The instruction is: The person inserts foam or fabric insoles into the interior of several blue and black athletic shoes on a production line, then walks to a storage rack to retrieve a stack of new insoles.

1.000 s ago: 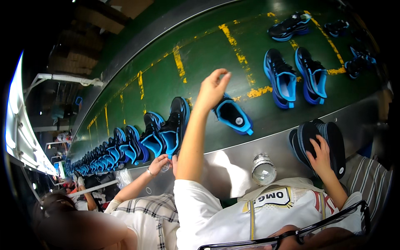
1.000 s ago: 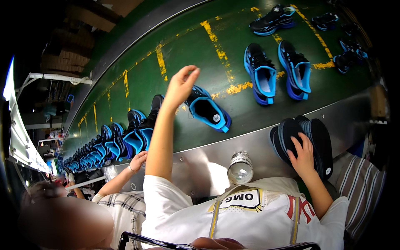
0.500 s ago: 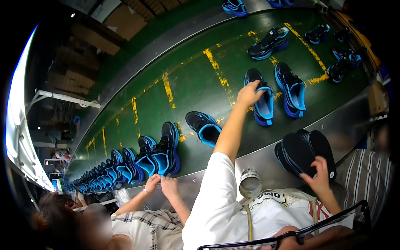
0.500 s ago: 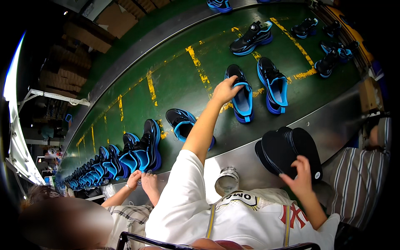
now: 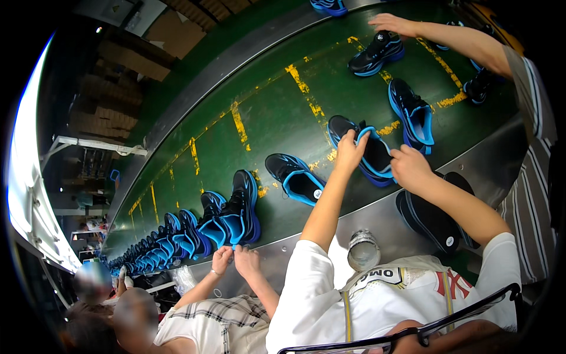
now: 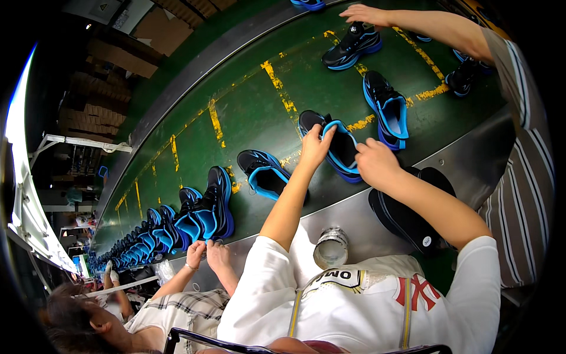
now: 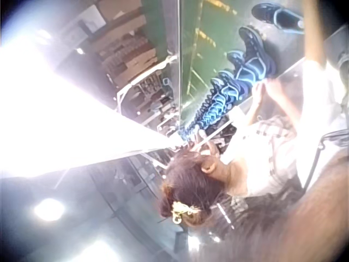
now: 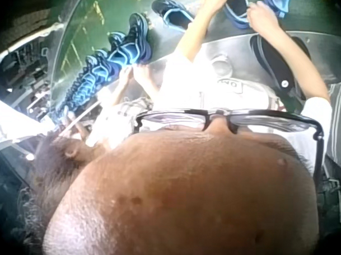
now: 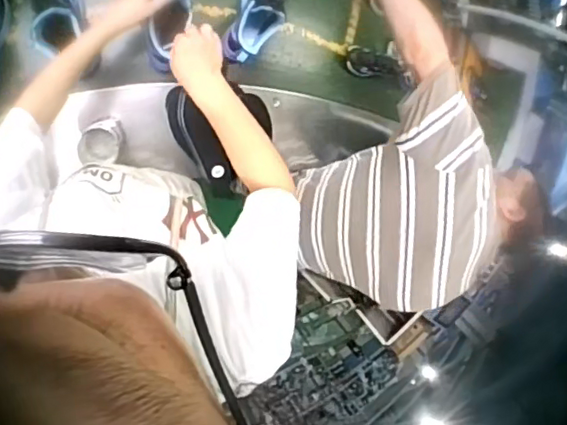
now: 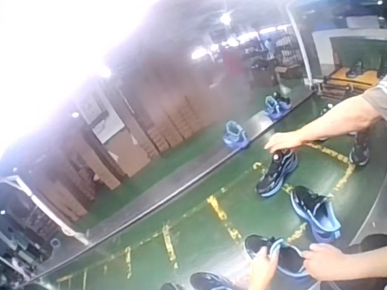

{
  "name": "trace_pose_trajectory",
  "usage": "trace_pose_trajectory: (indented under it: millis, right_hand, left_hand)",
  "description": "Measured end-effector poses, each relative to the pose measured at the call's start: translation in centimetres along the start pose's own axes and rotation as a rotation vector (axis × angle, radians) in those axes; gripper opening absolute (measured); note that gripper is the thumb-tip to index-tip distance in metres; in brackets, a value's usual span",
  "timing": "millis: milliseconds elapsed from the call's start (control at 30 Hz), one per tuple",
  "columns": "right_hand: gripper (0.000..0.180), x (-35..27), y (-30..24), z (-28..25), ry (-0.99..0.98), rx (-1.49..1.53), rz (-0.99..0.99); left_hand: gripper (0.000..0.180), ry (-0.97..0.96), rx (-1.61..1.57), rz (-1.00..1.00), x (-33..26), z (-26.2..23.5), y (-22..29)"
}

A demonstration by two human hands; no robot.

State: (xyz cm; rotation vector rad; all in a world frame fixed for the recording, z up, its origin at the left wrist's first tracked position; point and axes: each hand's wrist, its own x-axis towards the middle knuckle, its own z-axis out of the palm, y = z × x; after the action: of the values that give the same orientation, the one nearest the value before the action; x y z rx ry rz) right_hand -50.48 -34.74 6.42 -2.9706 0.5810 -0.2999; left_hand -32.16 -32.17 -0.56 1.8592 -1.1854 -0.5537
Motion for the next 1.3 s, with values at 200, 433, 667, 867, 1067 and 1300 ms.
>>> trace_pose_trajectory:
  millis: [200, 433, 667, 867, 1067, 1300]
  right_hand:
    - [0.011, 4.3, -0.9, 6.7, -0.199, 0.062, 0.411]
    - [0.010, 2.8, 1.7, 6.6, -0.217, 0.140, 0.140]
    - [0.010, 3.5, 3.0, 8.8, -0.093, 0.217, 0.145]
    - [0.030, 2.3, 2.1, 3.5, 0.130, 0.098, 0.009]
    - [0.019, 4.2, 4.3, 3.0, -0.512, 0.173, 0.025]
    - [0.015, 4.7, 4.1, 7.6, -0.281, 0.119, -0.147]
  left_hand:
    - [0.052, -0.048, -0.389, -0.340, 0.5, 2.0, -2.5]
    - [0.041, 0.009, -0.590, -0.313, 0.1, 1.2, -2.0]
    - [0.034, -0.099, -0.723, -0.239, 0.7, 1.3, -2.8]
    - [0.038, -0.128, -0.710, -0.217, 0.8, -0.2, -3.4]
    - [0.034, -0.136, -0.656, -0.245, 1.6, 0.3, -2.9]
    - [0.034, -0.102, -0.727, -0.233, 0.8, 1.3, -1.6]
